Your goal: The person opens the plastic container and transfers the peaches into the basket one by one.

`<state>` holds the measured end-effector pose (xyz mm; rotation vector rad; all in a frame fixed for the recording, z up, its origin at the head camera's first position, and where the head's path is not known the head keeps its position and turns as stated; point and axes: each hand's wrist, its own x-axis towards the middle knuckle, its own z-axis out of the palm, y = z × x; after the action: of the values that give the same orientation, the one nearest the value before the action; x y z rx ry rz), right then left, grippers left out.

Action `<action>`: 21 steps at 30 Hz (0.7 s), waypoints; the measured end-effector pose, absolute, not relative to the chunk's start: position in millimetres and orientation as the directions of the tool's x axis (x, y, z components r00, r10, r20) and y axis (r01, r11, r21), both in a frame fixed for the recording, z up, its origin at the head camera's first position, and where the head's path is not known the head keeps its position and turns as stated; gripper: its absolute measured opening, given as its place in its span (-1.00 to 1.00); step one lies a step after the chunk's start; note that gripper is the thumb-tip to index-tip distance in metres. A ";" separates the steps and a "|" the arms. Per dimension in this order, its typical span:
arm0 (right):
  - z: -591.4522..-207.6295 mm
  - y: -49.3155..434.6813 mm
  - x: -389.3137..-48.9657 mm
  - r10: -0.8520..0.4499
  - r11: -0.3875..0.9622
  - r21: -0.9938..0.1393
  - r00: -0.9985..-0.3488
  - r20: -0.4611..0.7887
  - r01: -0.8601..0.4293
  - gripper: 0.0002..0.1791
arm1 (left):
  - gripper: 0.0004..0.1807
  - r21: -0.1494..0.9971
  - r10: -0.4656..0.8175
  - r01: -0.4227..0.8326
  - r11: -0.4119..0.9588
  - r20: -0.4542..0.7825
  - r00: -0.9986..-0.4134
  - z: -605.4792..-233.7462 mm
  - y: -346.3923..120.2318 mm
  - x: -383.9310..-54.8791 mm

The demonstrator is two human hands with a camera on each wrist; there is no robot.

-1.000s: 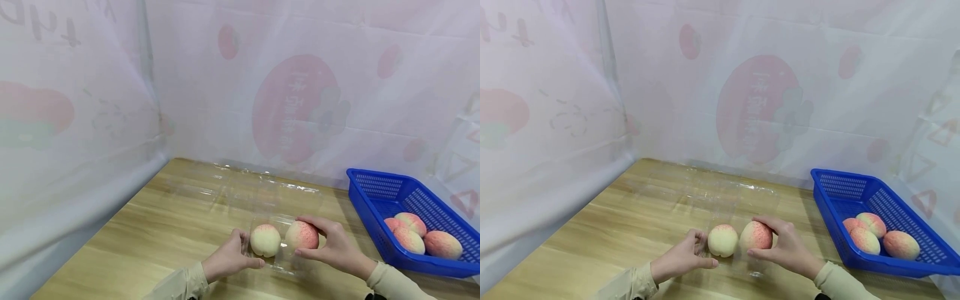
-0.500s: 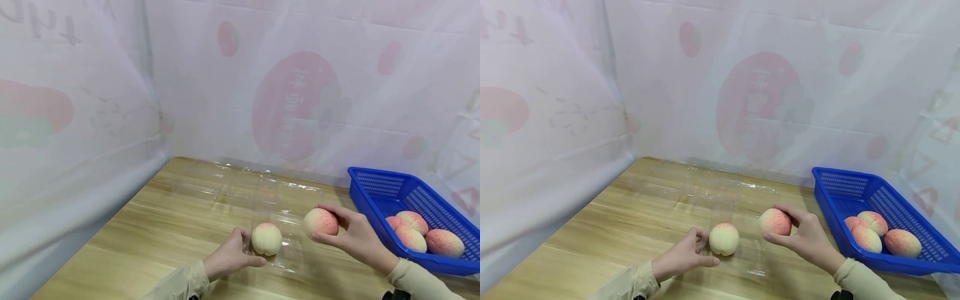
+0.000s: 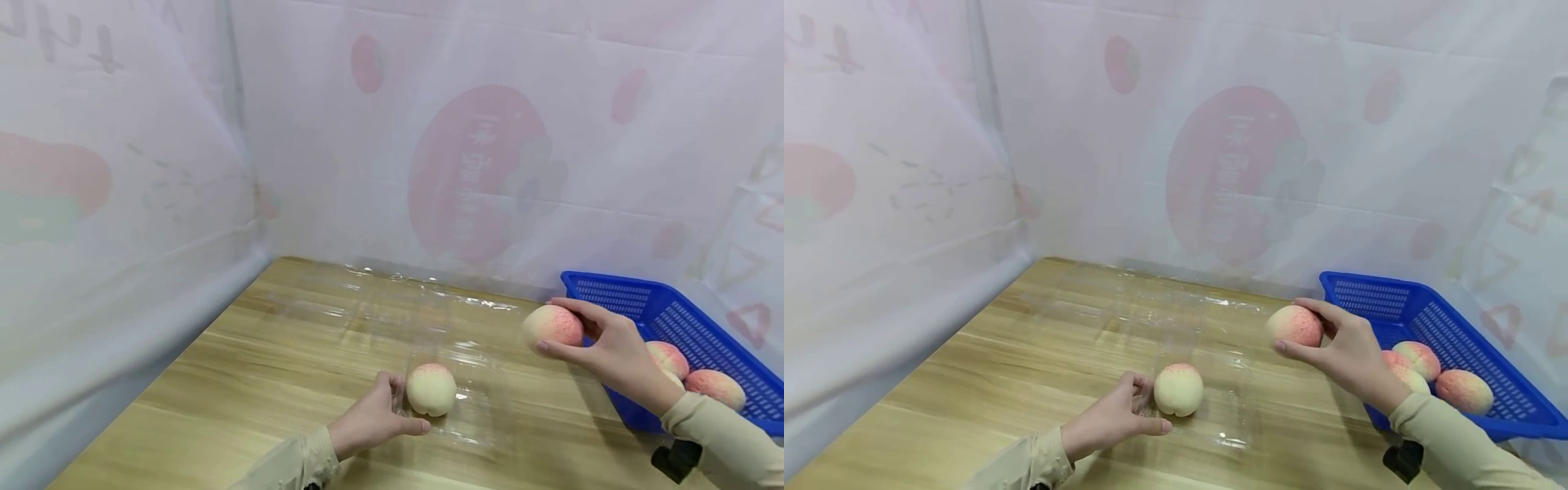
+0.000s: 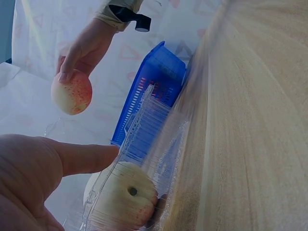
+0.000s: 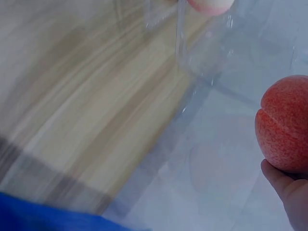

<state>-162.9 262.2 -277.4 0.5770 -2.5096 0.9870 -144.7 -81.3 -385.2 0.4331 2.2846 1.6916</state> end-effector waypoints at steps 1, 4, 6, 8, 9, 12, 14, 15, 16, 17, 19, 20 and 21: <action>-276.0 266.3 -164.6 -0.225 0.679 -0.545 -0.846 0.484 -0.492 -0.29 | -0.23 0.958 0.388 0.079 0.274 -0.035 -0.921 -385.2 -81.7 -144.7; -269.8 280.0 -168.2 -0.205 0.699 -0.540 -0.855 0.477 -0.469 -0.29 | -0.23 0.957 0.387 0.083 0.278 -0.032 -0.922 -384.5 -83.3 -144.7; -265.1 290.8 -170.8 -0.180 0.725 -0.531 -0.864 0.469 -0.439 -0.29 | -0.24 0.956 0.385 0.086 0.279 -0.029 -0.922 -383.8 -84.2 -144.5; -260.2 302.9 -171.8 -0.149 0.744 -0.542 -0.888 0.434 -0.390 -0.28 | -0.24 0.956 0.384 0.089 0.278 -0.026 -0.923 -383.2 -84.7 -144.2; -258.6 309.9 -172.2 -0.129 0.760 -0.541 -0.900 0.417 -0.360 -0.27 | -0.24 0.956 0.382 0.089 0.279 -0.025 -0.924 -382.9 -84.9 -144.1; -256.3 330.5 -172.5 -0.062 0.798 -0.545 -0.934 0.353 -0.258 -0.22 | -0.23 0.957 0.374 0.090 0.275 -0.020 -0.927 -383.3 -84.1 -143.8; -257.7 343.6 -173.3 -0.005 0.809 -0.557 -0.949 0.317 -0.190 -0.20 | -0.23 0.955 0.369 0.091 0.282 -0.020 -0.929 -383.3 -83.7 -143.3; -259.1 350.0 -173.9 0.014 0.812 -0.558 -0.951 0.308 -0.169 -0.19 | -0.23 0.954 0.368 0.092 0.284 -0.020 -0.930 -383.3 -83.6 -142.9; -260.4 356.1 -174.4 0.034 0.813 -0.564 -0.955 0.294 -0.145 -0.17 | -0.23 0.954 0.367 0.093 0.285 -0.019 -0.930 -383.3 -83.5 -142.6; -261.9 361.9 -174.8 0.052 0.812 -0.572 -0.960 0.275 -0.120 -0.16 | -0.24 0.953 0.367 0.094 0.287 -0.019 -0.930 -383.3 -83.4 -142.3; -264.9 372.8 -175.0 0.080 0.817 -0.571 -0.963 0.258 -0.085 -0.15 | -0.25 0.952 0.367 0.095 0.290 -0.018 -0.930 -383.2 -83.4 -141.5; -266.3 378.3 -174.6 0.083 0.820 -0.568 -0.964 0.252 -0.077 -0.14 | -0.25 0.952 0.367 0.096 0.290 -0.018 -0.930 -383.1 -83.5 -141.2; -267.4 383.3 -173.6 0.090 0.819 -0.570 -0.967 0.239 -0.064 -0.13 | -0.25 0.952 0.368 0.096 0.289 -0.018 -0.930 -383.2 -83.5 -140.9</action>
<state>-173.6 383.3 -267.4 -0.0201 -2.7478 0.8733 -140.9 -83.5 -383.2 0.4269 2.3241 1.6912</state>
